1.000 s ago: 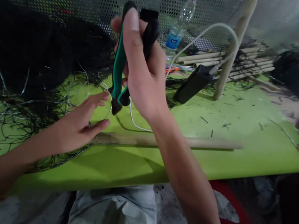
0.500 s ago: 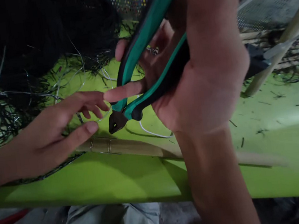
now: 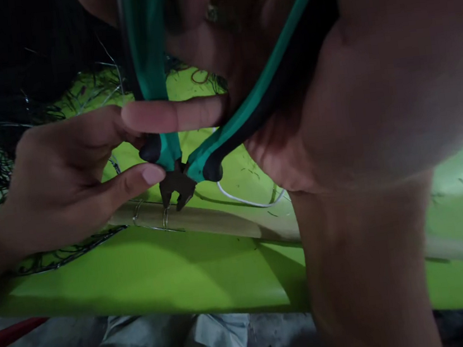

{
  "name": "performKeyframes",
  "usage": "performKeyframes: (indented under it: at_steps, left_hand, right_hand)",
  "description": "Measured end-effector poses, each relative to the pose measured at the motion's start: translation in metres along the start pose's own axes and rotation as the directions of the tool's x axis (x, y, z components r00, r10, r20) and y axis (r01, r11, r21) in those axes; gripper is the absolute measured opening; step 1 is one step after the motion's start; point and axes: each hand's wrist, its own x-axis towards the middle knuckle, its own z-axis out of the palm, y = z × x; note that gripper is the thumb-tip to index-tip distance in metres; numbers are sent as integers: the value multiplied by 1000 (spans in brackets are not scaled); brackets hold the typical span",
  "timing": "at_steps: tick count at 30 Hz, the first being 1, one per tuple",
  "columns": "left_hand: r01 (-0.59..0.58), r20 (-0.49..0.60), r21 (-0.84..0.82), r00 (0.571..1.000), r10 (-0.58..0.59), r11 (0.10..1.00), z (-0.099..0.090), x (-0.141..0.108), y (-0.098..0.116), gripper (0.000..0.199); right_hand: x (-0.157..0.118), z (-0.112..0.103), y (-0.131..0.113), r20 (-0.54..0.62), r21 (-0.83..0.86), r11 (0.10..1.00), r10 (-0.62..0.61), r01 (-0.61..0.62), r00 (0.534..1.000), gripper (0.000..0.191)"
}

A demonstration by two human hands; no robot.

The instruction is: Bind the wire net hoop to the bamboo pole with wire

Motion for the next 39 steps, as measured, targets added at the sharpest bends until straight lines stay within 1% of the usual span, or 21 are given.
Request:
performKeyframes:
  at_steps: [1, 2, 4, 6, 8, 10, 11, 12, 14, 17, 19, 20, 22, 24, 29, 31, 33, 35, 37, 38, 39]
  left_hand:
    - [5, 0, 0, 1000, -5, 1000, 0, -1, 0, 16]
    - [6, 0, -4, 1000, -6, 1000, 0, -2, 0, 16]
    - [7, 3, -2, 1000, -7, 1000, 0, -4, -1, 16]
    - [-11, 3, 0, 1000, 11, 1000, 0, -5, -3, 17]
    - [-12, 5, 0, 1000, 12, 1000, 0, -5, -5, 17]
    - [20, 20, -9, 1000, -20, 1000, 0, -4, -7, 19]
    - [45, 30, -11, 999, -45, 999, 1, -4, -7, 19]
    - [67, 37, -12, 997, -66, 998, 1, -3, -8, 20]
    - [85, 34, -7, 996, -84, 996, 2, -3, -8, 17]
    - [90, 13, 13, 996, -90, 996, 3, -2, -9, 11]
    - [113, -4, 13, 994, -113, 994, 3, -3, -9, 9]
    - [134, -10, 9, 991, -134, 991, 3, -3, -9, 9]
    - [163, -34, -6, 986, -163, 987, 4, -4, -8, 10]
    - [171, -40, -15, 984, -172, 985, 3, -5, -8, 12]
    - [186, -47, 23, 982, -185, 982, 1, -7, -4, 8]
    - [210, -37, 26, 977, -209, 977, 0, -7, -3, 5]
    - [219, -21, -1, 976, -219, 976, -2, -7, -2, 4]
    - [219, -16, -43, 975, -220, 975, -2, -8, -1, 5]
    - [215, -27, -56, 976, -217, 975, -2, -9, -1, 6]
    - [214, -30, -40, 976, -215, 976, -2, -10, -1, 7]
    - [212, -31, -12, 977, -213, 977, -2, -10, -1, 8]
  right_hand:
    - [-3, 3, -4, 57, 78, 995, 52, -57, 997, 72]
    - [-5, 7, -7, 82, 173, 978, 105, -118, 991, 68]
    - [-8, 13, -11, 73, 269, 951, 138, -152, 988, 63]
    - [-8, 17, -14, 48, 284, 946, 146, -154, 988, 64]
    - [-7, 21, -15, 1, 259, 952, 166, -161, 986, 74]
    - [-5, 25, -16, -65, 216, 960, 196, -178, 978, 85]
    - [-5, 26, -16, -72, 215, 959, 204, -185, 976, 89]
    - [-4, 27, -15, -52, 232, 954, 206, -189, 977, 91]
    - [-4, 27, -12, 70, 311, 931, 179, -192, 981, 91]
    - [-1, 23, 0, 240, 380, 899, 130, -216, 962, 89]
    - [2, 21, 10, 312, 386, 903, 66, -190, 948, 91]
    - [4, 21, 14, 324, 392, 905, 34, -166, 946, 91]
    - [7, 23, 20, 313, 407, 905, -15, -120, 950, 84]
    - [9, 26, 21, 279, 419, 903, -27, -97, 960, 78]
    - [9, 31, 12, 294, 396, 912, -12, -111, 956, 95]
    - [8, 32, 8, 305, 389, 916, -26, -99, 952, 94]
    - [7, 35, 3, 324, 391, 917, -57, -79, 944, 86]
    - [5, 39, -2, 225, 361, 927, 16, -99, 974, 75]
    - [5, 41, -3, 155, 318, 941, 74, -120, 985, 64]
    - [5, 42, -2, 159, 303, 948, 55, -101, 986, 60]
    - [5, 42, 0, 196, 291, 955, 8, -66, 981, 54]
